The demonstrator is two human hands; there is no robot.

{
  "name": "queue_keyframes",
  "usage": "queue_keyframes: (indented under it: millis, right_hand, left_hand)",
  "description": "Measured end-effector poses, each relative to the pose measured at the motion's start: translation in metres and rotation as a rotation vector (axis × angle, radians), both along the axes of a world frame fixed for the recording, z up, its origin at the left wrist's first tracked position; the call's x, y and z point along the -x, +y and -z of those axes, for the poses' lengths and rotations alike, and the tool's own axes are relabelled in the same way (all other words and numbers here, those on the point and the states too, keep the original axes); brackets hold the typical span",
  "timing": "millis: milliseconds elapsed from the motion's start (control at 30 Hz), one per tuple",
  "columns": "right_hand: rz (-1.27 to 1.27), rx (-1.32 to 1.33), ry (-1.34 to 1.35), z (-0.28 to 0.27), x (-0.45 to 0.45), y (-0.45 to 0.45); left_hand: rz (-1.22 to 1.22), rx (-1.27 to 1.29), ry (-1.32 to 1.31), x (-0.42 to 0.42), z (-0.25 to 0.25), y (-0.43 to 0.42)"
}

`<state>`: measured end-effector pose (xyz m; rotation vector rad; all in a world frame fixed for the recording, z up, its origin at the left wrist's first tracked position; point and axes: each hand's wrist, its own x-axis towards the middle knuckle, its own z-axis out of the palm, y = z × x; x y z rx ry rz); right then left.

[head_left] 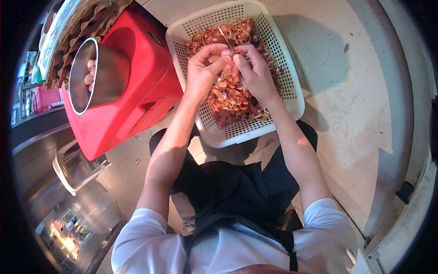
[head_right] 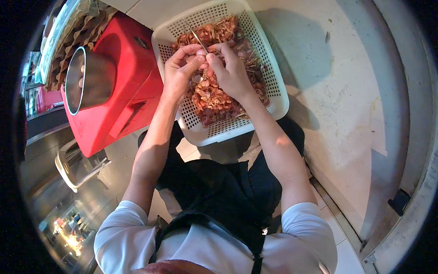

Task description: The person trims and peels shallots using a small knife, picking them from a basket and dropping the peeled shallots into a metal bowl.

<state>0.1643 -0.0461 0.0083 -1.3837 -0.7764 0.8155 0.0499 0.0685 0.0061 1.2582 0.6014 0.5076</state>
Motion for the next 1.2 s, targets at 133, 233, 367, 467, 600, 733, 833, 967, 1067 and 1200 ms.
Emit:
queue_keyframes:
  millis: [133, 233, 367, 467, 600, 733, 833, 967, 1067, 1200]
  right_hand:
    - [-0.098, 0.074, 0.31, -0.011, -0.008, -0.005]
    - [-0.11, 0.051, 0.289, -0.008, -0.006, -0.004]
    - [-0.104, 0.103, 0.239, -0.008, -0.004, -0.003]
    - [-0.094, 0.097, 0.257, -0.007, -0.006, -0.003]
    - [-0.02, 0.047, 0.301, 0.0, -0.015, -0.004]
    - [-0.025, 0.163, 0.278, -0.011, -0.019, -0.006]
    - [-0.104, 0.193, 0.218, -0.011, -0.014, -0.007]
    - [-0.096, 0.139, 0.078, -0.011, -0.007, -0.008]
    - [-0.076, 0.118, 0.022, -0.006, -0.005, -0.006]
    - [-0.07, 0.133, -0.071, -0.009, -0.003, -0.007]
  left_hand:
    - [0.001, 0.275, -0.144, -0.003, -0.001, 0.001]
    - [0.032, 0.356, -0.153, -0.001, -0.001, 0.003]
    - [0.032, 0.333, -0.112, 0.0, 0.002, 0.004]
    - [0.064, 0.278, -0.078, 0.0, 0.003, 0.006]
    - [0.061, 0.295, -0.068, -0.001, -0.001, 0.006]
    - [0.081, 0.365, -0.097, 0.003, 0.007, 0.011]
    - [0.071, 0.367, -0.08, 0.003, 0.002, 0.01]
    - [0.052, 0.406, -0.114, 0.001, 0.0, 0.009]
    - [0.062, 0.408, -0.141, 0.001, 0.001, 0.011]
    - [0.049, 0.422, -0.163, 0.002, 0.005, 0.011]
